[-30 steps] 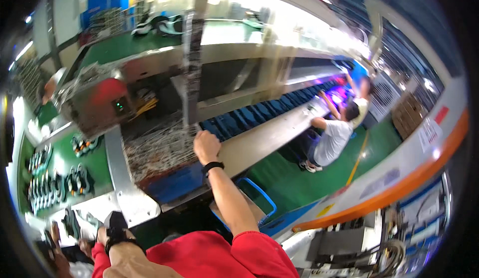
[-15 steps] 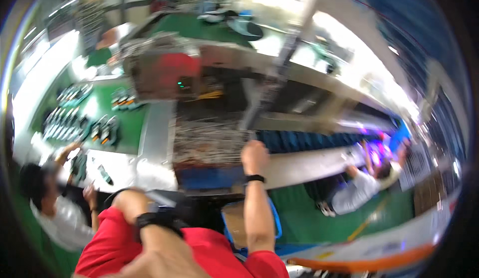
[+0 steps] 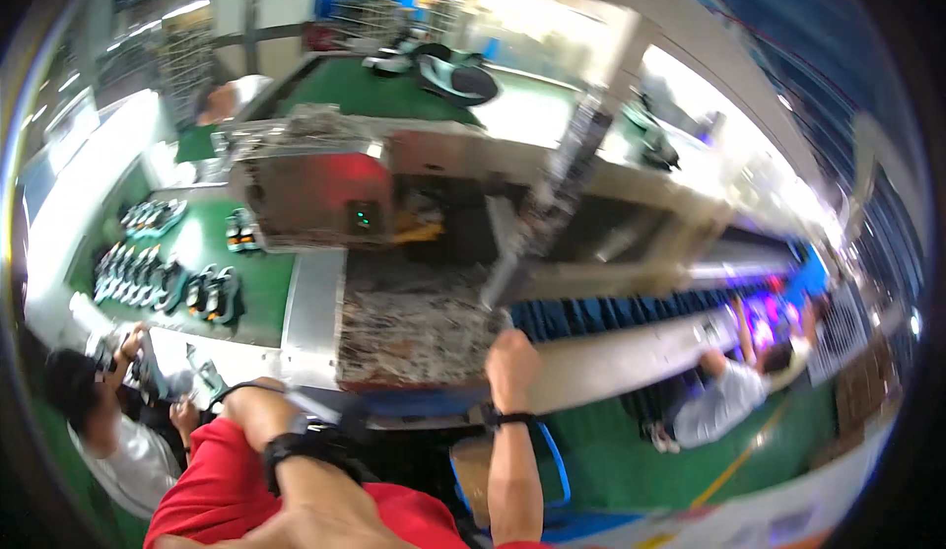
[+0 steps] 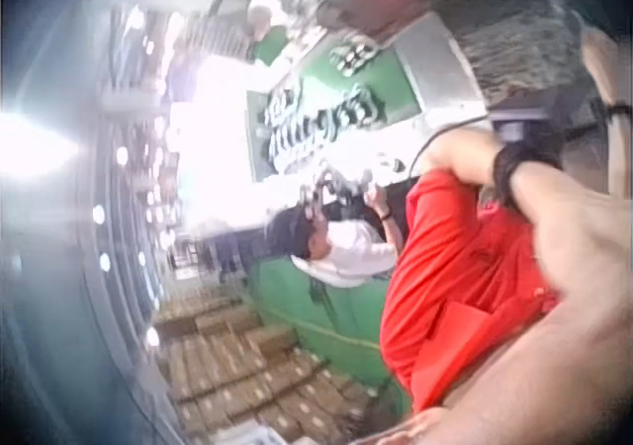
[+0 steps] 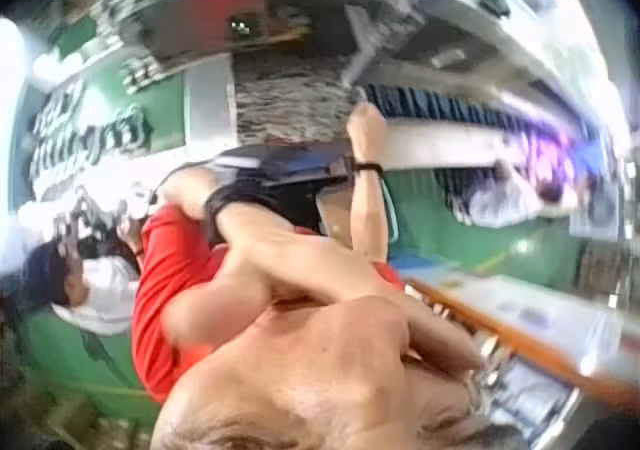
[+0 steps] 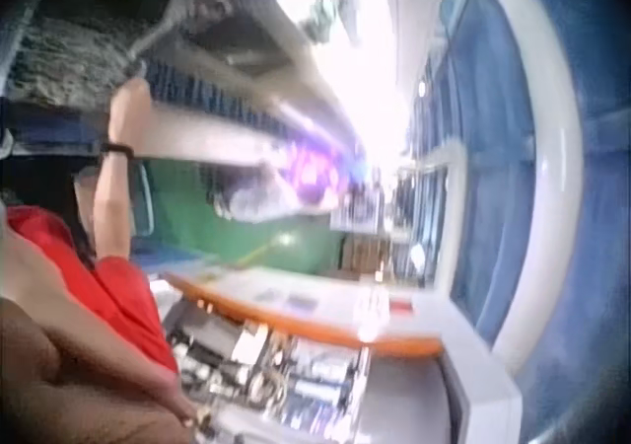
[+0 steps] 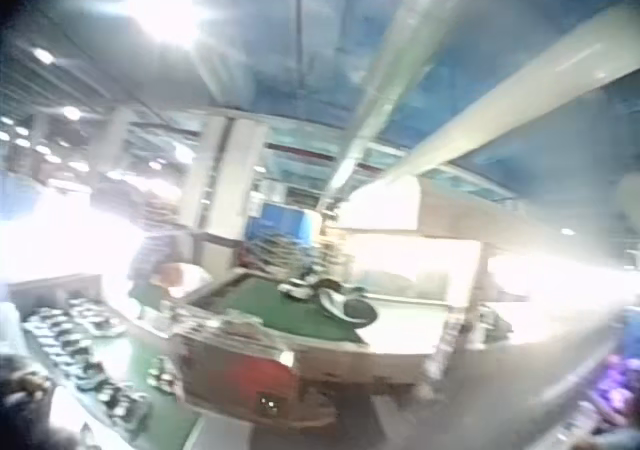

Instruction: The worker takes shoes from a table, places them into an industrial lasting or pressing machine for processing, and then places them onto a conveyor belt.

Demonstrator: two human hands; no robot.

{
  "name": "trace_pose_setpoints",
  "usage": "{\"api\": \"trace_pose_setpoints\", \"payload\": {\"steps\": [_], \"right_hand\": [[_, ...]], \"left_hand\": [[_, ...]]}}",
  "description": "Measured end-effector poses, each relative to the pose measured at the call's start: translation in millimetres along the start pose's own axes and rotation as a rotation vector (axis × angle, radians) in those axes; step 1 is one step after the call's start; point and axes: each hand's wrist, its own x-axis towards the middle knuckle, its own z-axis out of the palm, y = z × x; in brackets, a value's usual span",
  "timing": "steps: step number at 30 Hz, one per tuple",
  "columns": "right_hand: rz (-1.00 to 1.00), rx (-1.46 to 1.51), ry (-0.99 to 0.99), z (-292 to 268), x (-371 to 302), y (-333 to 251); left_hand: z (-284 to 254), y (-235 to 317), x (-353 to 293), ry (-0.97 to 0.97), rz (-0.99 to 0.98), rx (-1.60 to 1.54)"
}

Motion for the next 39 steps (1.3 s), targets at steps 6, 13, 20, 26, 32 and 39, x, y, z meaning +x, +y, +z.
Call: {"api": "trace_pose_setpoints", "payload": {"steps": [6, 13, 20, 26, 32, 39], "right_hand": [[-0.033, -0.126, 0.01, 21.1, 2.5, -4.9], [0.032, 0.176, 0.176, 11.8, 2.9, 8.4], [-0.013, 0.352, 0.183, 9.3, 6.9, 7.3], [0.042, 0.399, 0.23, 16.4, 6.8, 5.9], [0.065, 0.375, 0.198, 5.6, 9.4, -0.8], [-0.012, 0.322, 0.202, 2.6, 3.5, 2.5]], "left_hand": [[-88.3, 25.6, 11.8, -0.398, -0.183, 0.005], [-178.4, 158.1, 74.3, -0.013, -0.356, 1.6], [-376.2, 293.2, 109.9, 0.439, -0.645, 2.862], [-432.5, 294.4, 116.5, 0.462, -0.754, 2.978], [-427.4, 303.8, 102.1, 0.921, -0.56, 2.956], [-371.2, 363.8, 52.8, 1.204, -0.314, 2.529]]}}
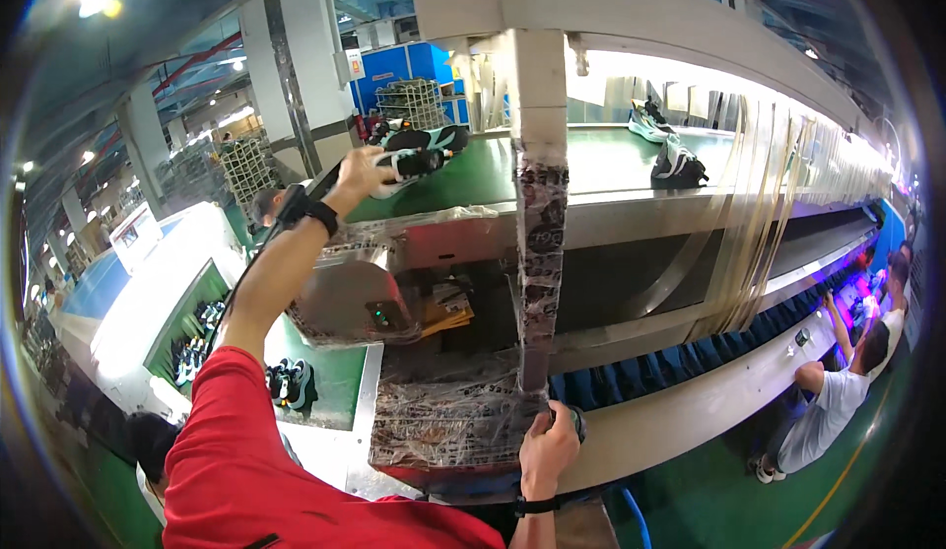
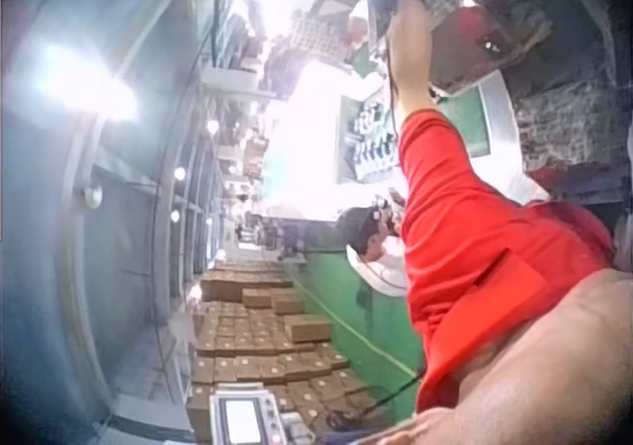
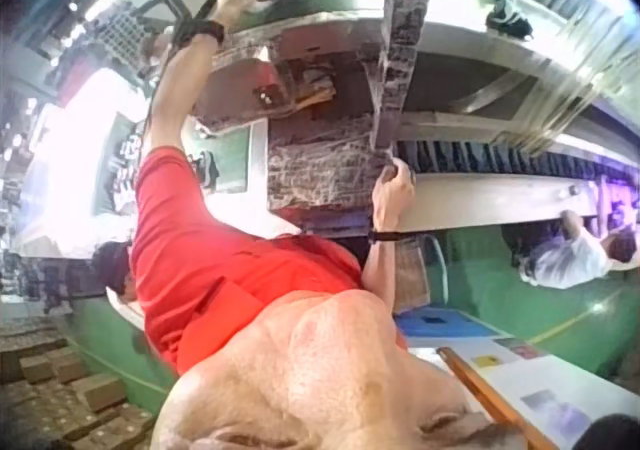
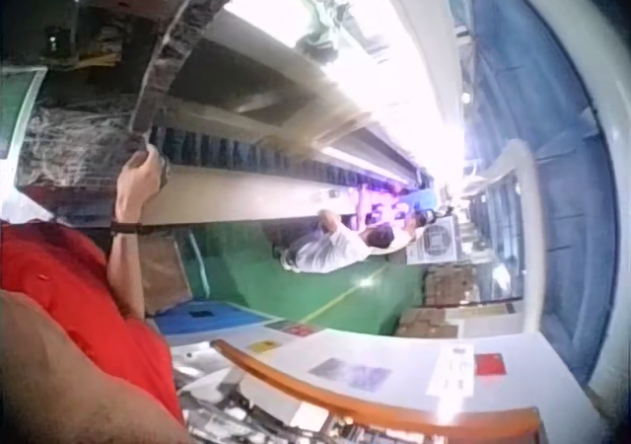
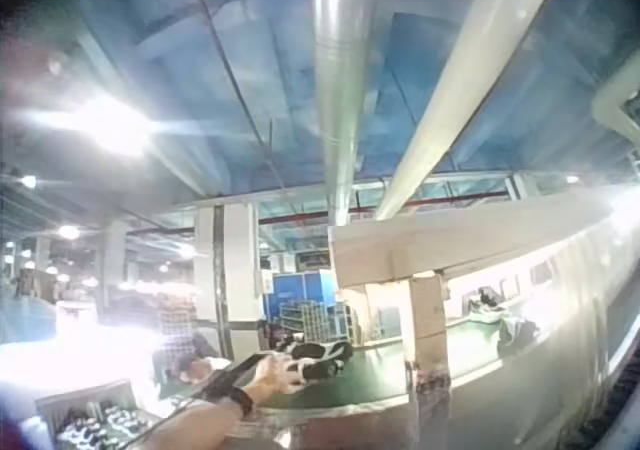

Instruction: The worker takes shoes from a table, places them into an industrial lasting or pressing machine for processing, and then places them onto a conveyor belt.

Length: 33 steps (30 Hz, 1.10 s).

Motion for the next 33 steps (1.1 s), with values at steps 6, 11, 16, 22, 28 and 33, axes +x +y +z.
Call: {"api": "trace_pose_setpoints", "payload": {"steps": [6, 11, 16, 22, 28, 33], "right_hand": [[-0.118, 0.147, 0.019, -5.3, -4.2, 8.1], [-0.39, 0.431, -0.053, -21.7, -6.4, -19.5], [-0.419, 0.689, -0.176, -29.8, -37.6, -75.4], [-0.2, 0.558, -0.095, -15.1, -78.4, -69.4], [-0.101, 0.361, -0.426, -47.8, -39.1, -98.5], [-0.238, -0.296, -0.578, -41.5, 7.4, -177.3]], "left_hand": [[-128.7, 77.3, -73.8, -0.181, -0.104, -0.654], [-144.7, 94.2, -165.8, -0.353, 0.022, -0.714], [-47.8, 75.7, -263.2, -0.645, -0.225, -0.798], [12.8, 65.9, -327.4, -0.64, 0.012, -0.668], [3.5, 41.8, -337.8, -0.723, 0.349, -0.632], [21.7, 19.7, -362.3, -0.557, 0.518, -0.525]]}}
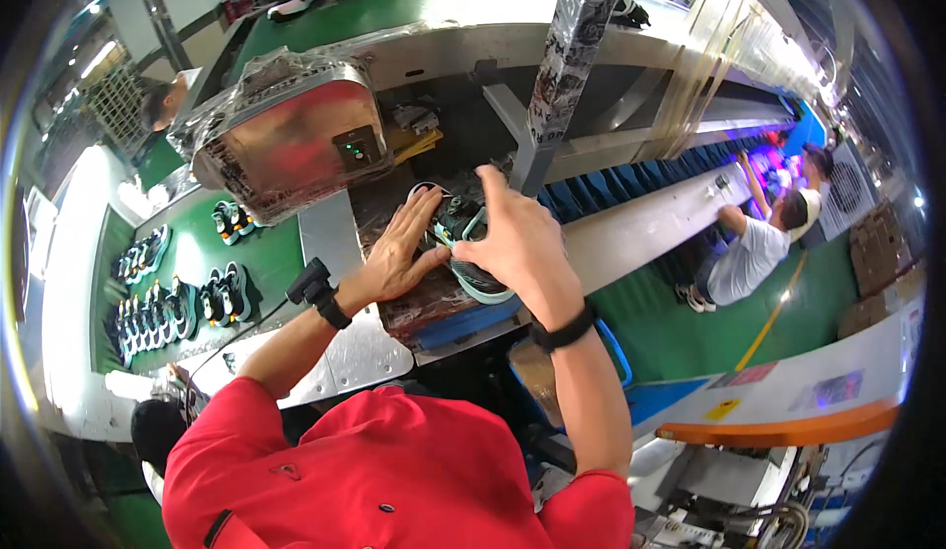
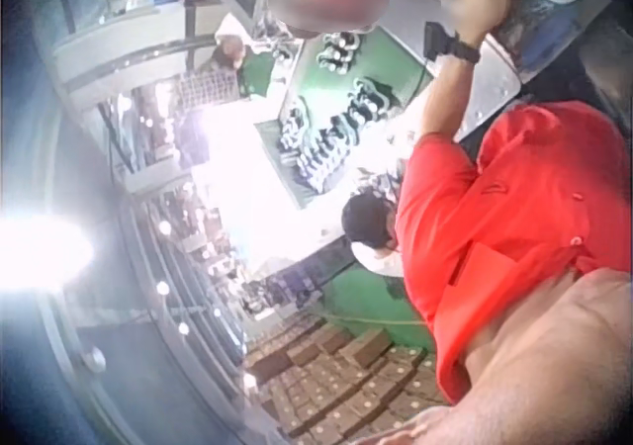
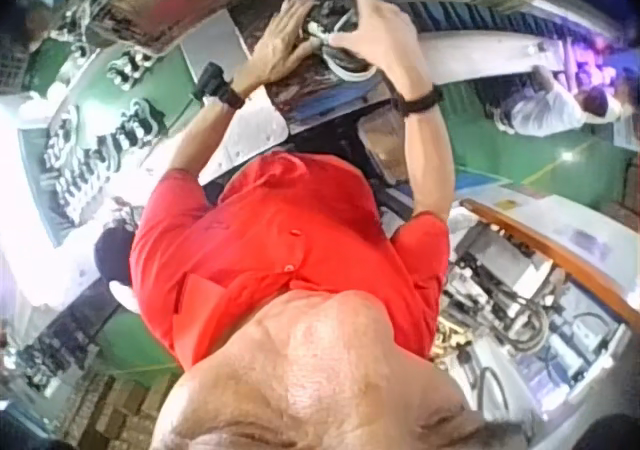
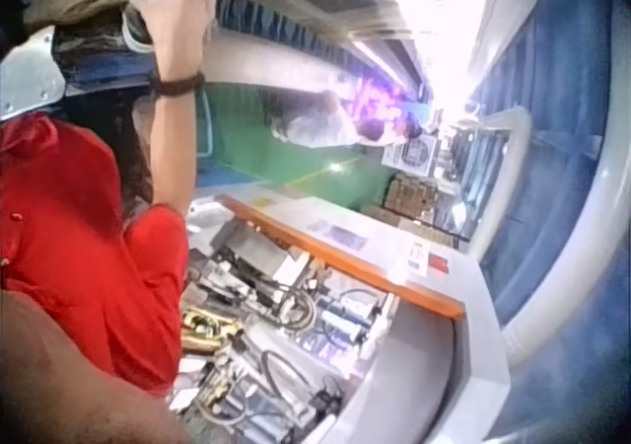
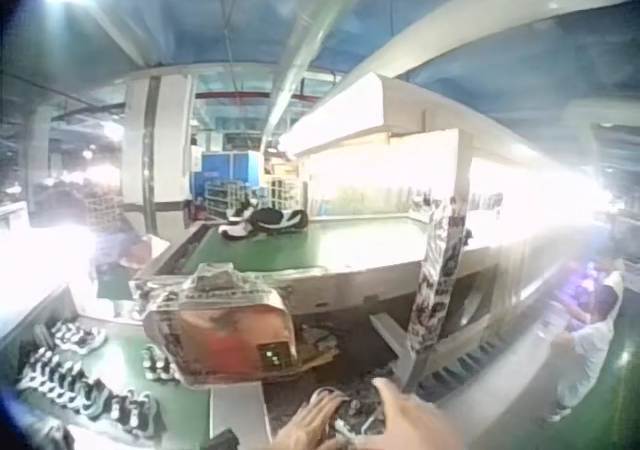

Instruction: The worker takes shoes from a table, places them into an industrial lasting or pressing machine for processing, and then places them onto a conveyor belt.

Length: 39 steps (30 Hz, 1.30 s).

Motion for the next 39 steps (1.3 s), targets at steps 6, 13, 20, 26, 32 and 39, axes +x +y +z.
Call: {"api": "trace_pose_setpoints", "payload": {"steps": [6, 13, 20, 26, 32, 39], "right_hand": [[0.121, -0.019, -0.006, 45.1, 22.3, 11.4], [0.225, -0.082, 0.21, 61.0, 23.7, 10.1], [0.212, -0.114, 0.526, 77.0, 1.9, 4.7], [0.244, 0.247, 0.928, 88.3, -65.4, -39.9], [0.461, 0.724, 1.264, 69.5, -222.5, -116.0], [0.663, 0.501, 1.708, 42.7, -456.4, -171.0]], "left_hand": [[-6.4, -4.9, 0.4, 0.01, -0.007, -0.073], [-4.8, -18.6, -2.2, 0.107, -0.041, -0.355], [-3.8, -18.0, -5.0, 0.095, -0.079, -0.548], [-7.3, -9.2, -18.4, -0.076, -0.15, -0.908], [6.6, 118.2, -70.0, -0.546, -0.246, -1.456], [45.2, 327.9, -170.1, -1.152, 0.098, -1.35]]}}
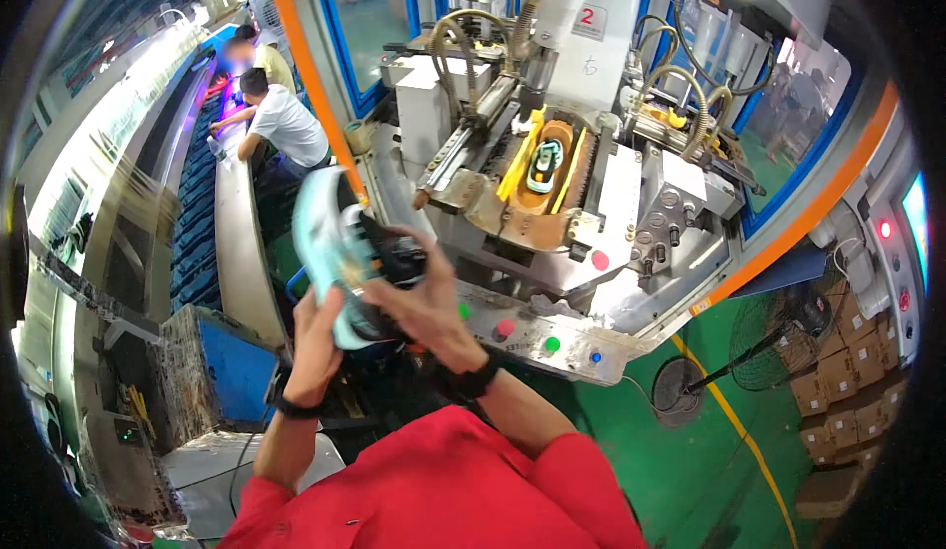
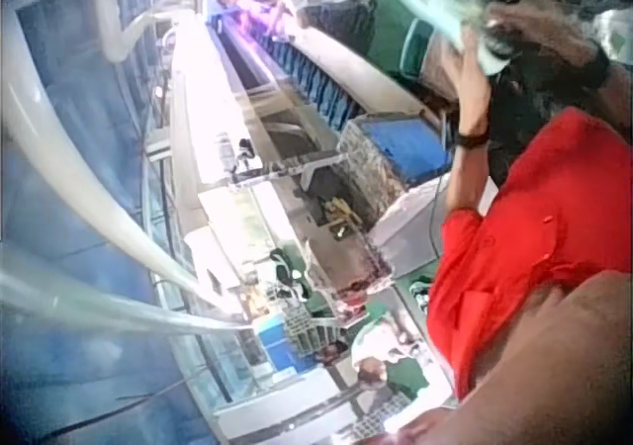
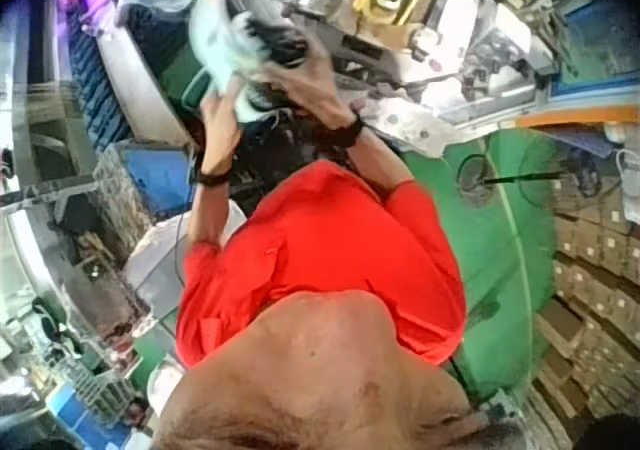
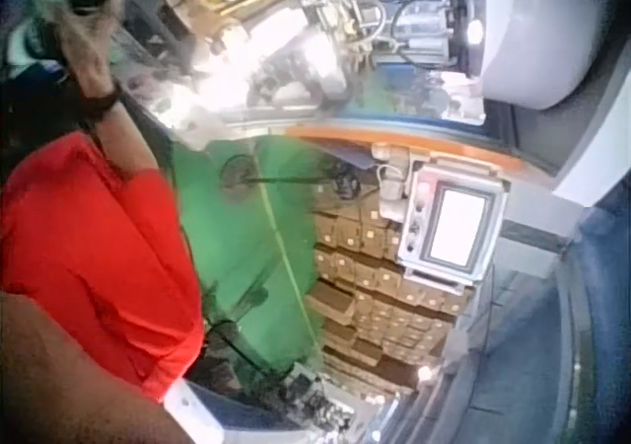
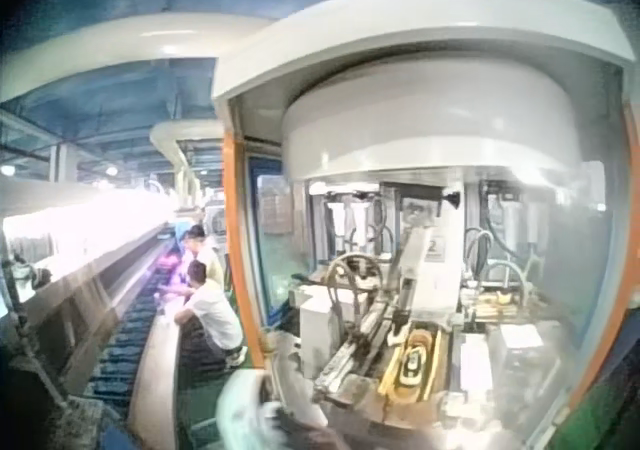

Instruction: The worker takes shoes from a table, places them into an industrial lasting or pressing machine for processing, and then places them onto a conveyor belt.

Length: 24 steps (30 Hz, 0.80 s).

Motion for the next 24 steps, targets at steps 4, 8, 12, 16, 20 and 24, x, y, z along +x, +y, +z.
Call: {"api": "trace_pose_setpoints", "payload": {"steps": [4, 8, 12, 16, 20, 24], "right_hand": [[-0.007, -0.216, 0.312, -120.3, -2.9, -13.0], [0.009, -0.339, 0.614, -214.4, -28.2, -40.6], [-0.097, -0.362, 0.819, -266.8, -61.9, -58.0], [-0.158, -0.292, 1.06, -309.3, -101.1, -64.7], [-0.185, -0.307, 1.217, -320.7, -120.6, -64.5], [-0.172, -0.412, 1.29, -321.8, -122.4, -54.6]], "left_hand": [[83.0, -59.6, 74.8, -0.288, -0.175, -0.103], [169.4, -98.5, 153.2, -0.338, -0.372, -0.039], [214.0, -185.9, 246.1, -0.348, -0.227, 0.297], [271.7, -236.8, 295.2, -0.155, -0.03, 0.735], [303.9, -277.6, 340.4, -0.15, -0.113, 0.863], [327.4, -301.7, 368.0, -0.113, -0.106, 1.009]]}}
